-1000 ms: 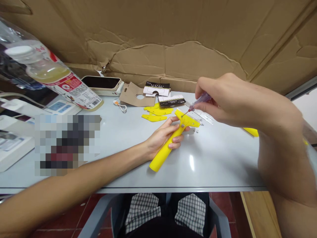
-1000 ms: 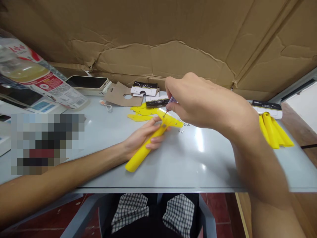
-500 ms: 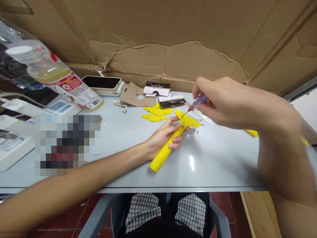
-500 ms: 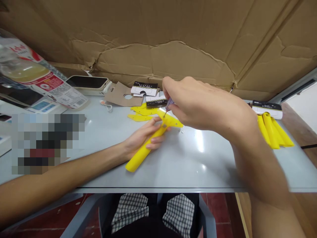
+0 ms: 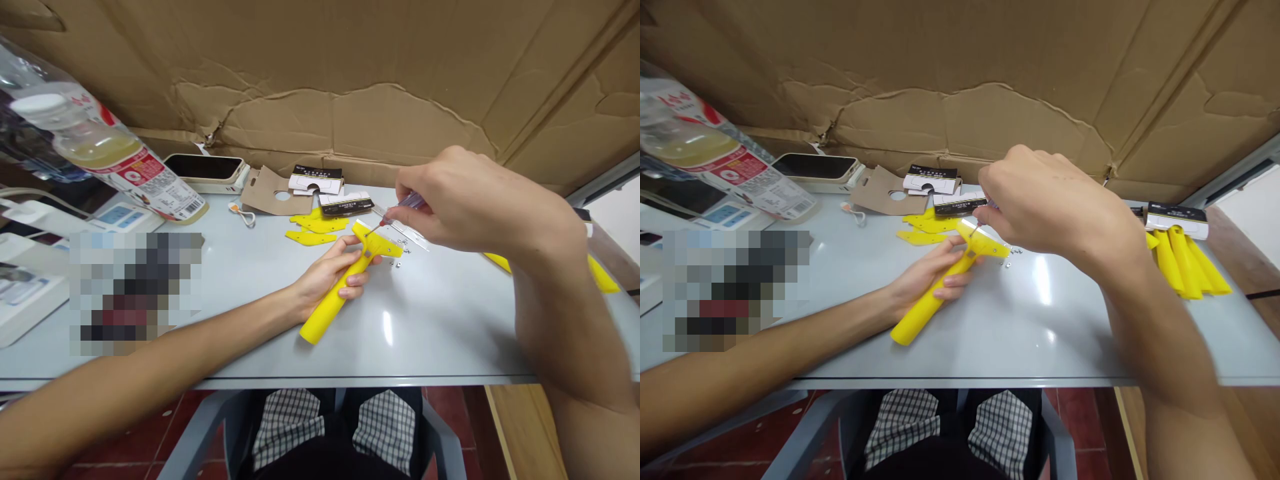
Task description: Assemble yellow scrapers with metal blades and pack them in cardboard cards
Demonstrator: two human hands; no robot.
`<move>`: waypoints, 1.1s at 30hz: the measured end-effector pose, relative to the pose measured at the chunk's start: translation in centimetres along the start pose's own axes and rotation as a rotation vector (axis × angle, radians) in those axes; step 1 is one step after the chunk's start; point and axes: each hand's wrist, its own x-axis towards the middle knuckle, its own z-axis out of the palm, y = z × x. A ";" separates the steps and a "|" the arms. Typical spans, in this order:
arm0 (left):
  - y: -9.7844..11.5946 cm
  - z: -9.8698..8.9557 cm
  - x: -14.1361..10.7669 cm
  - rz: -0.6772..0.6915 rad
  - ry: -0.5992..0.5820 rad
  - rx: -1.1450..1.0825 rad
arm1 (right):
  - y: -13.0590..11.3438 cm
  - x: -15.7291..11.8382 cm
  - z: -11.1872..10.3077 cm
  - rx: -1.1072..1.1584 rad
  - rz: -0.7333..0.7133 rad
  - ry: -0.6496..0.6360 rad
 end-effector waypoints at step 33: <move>-0.2 -0.6 0.3 -0.019 -0.108 0.164 | 5.2 -9.4 7.7 0.152 0.363 -0.218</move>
